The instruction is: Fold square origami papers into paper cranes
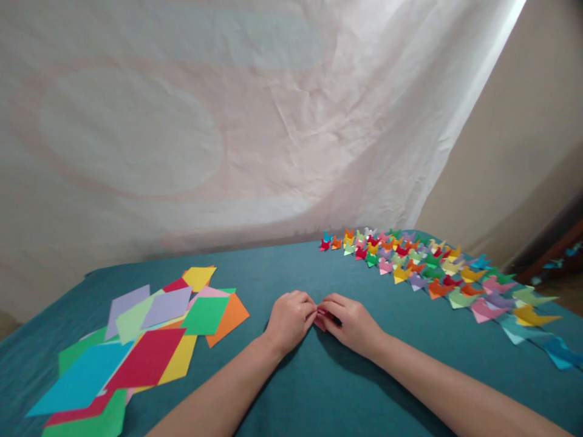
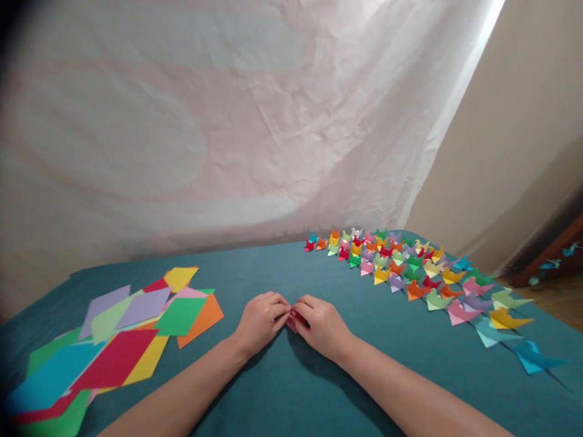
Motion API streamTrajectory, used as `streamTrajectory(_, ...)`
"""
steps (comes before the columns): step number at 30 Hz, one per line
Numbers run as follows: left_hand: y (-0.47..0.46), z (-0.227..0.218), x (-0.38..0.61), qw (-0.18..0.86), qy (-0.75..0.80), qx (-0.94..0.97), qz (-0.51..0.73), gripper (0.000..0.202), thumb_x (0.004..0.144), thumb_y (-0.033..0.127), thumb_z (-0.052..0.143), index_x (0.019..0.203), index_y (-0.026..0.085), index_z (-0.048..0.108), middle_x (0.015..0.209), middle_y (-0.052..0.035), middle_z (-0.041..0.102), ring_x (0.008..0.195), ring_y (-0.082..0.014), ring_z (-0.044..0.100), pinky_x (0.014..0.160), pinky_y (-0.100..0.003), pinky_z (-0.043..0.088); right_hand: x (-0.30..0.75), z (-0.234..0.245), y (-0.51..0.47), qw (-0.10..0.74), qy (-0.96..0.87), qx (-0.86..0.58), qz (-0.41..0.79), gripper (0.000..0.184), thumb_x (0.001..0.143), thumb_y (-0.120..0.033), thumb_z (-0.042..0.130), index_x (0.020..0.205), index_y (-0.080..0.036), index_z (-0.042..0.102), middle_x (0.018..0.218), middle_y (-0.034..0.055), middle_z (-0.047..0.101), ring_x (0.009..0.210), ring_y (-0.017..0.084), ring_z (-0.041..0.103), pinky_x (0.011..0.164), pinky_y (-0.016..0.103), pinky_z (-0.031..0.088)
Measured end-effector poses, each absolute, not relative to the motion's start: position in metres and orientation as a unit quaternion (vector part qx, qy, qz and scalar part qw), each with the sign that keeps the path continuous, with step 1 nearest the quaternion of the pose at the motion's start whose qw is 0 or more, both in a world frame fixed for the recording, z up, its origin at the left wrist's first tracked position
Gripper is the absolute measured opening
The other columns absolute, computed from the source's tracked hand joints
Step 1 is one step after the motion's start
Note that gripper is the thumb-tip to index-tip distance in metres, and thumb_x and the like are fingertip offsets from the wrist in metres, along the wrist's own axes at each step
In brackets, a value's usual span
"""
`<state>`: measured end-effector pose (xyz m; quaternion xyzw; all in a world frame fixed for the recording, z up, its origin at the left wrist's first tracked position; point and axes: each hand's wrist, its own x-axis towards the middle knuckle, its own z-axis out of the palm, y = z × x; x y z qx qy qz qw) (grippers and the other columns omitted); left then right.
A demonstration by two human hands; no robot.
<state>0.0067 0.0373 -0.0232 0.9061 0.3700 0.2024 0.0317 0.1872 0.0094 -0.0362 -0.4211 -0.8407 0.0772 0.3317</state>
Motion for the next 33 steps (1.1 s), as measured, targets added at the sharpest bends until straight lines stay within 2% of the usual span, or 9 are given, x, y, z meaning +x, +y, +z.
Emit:
streamTrajectory(12, 0.036, -0.016, 0.008, -0.044, 0.337, 0.927, 0.16, 0.025, 0.092, 0.022, 0.042, 0.081, 0.018, 0.065, 0.087, -0.0055, 0.063, 0.083, -0.0181, 0.055, 0.072, -0.03, 0.04, 0.19, -0.034, 0.009, 0.254, -0.883, -0.393, -0.041, 0.021, 0.093, -0.021, 0.042, 0.094, -0.019, 0.063, 0.087, 0.0079, 0.064, 0.079, 0.017, 0.06, 0.066, 0.026, 0.044)
streamTrajectory(16, 0.037, -0.016, 0.005, -0.034, 0.326, 0.932, 0.152, 0.027, 0.092, 0.023, 0.041, 0.082, 0.019, 0.065, 0.088, -0.0054, 0.063, 0.083, -0.0176, 0.055, 0.073, -0.03, 0.041, 0.19, -0.033, 0.008, 0.225, -0.892, -0.385, -0.076, 0.022, 0.094, -0.02, 0.041, 0.094, -0.018, 0.063, 0.085, 0.0081, 0.064, 0.077, 0.017, 0.06, 0.065, 0.026, 0.043)
streamTrajectory(21, 0.042, -0.017, -0.002, 0.007, 0.31, 0.937, 0.158, 0.018, 0.089, 0.023, 0.048, 0.092, 0.021, 0.065, 0.094, -0.004, 0.062, 0.087, -0.0174, 0.055, 0.076, -0.029, 0.042, 0.188, -0.031, 0.007, 0.224, -0.89, -0.379, -0.119, 0.024, 0.095, -0.024, 0.041, 0.09, -0.017, 0.063, 0.08, 0.0058, 0.063, 0.073, 0.016, 0.057, 0.062, 0.026, 0.04)
streamTrajectory(28, 0.046, -0.017, -0.007, 0.039, 0.289, 0.941, 0.17, 0.018, 0.088, 0.022, 0.049, 0.094, 0.023, 0.065, 0.095, -0.002, 0.062, 0.088, -0.0162, 0.055, 0.077, -0.028, 0.042, 0.188, -0.032, 0.008, 0.231, -0.885, -0.392, -0.093, 0.021, 0.094, -0.026, 0.044, 0.09, -0.019, 0.063, 0.081, 0.0036, 0.063, 0.077, 0.015, 0.054, 0.067, 0.026, 0.038)
streamTrajectory(33, 0.048, -0.018, -0.008, 0.019, 0.283, 0.943, 0.177, 0.015, 0.087, 0.024, 0.051, 0.09, 0.022, 0.065, 0.093, -0.0009, 0.064, 0.085, -0.0157, 0.056, 0.073, -0.028, 0.04, 0.19, -0.034, 0.009, 0.232, -0.889, -0.389, -0.07, 0.022, 0.094, -0.027, 0.043, 0.093, -0.019, 0.063, 0.083, 0.0046, 0.062, 0.08, 0.016, 0.053, 0.072, 0.027, 0.039)
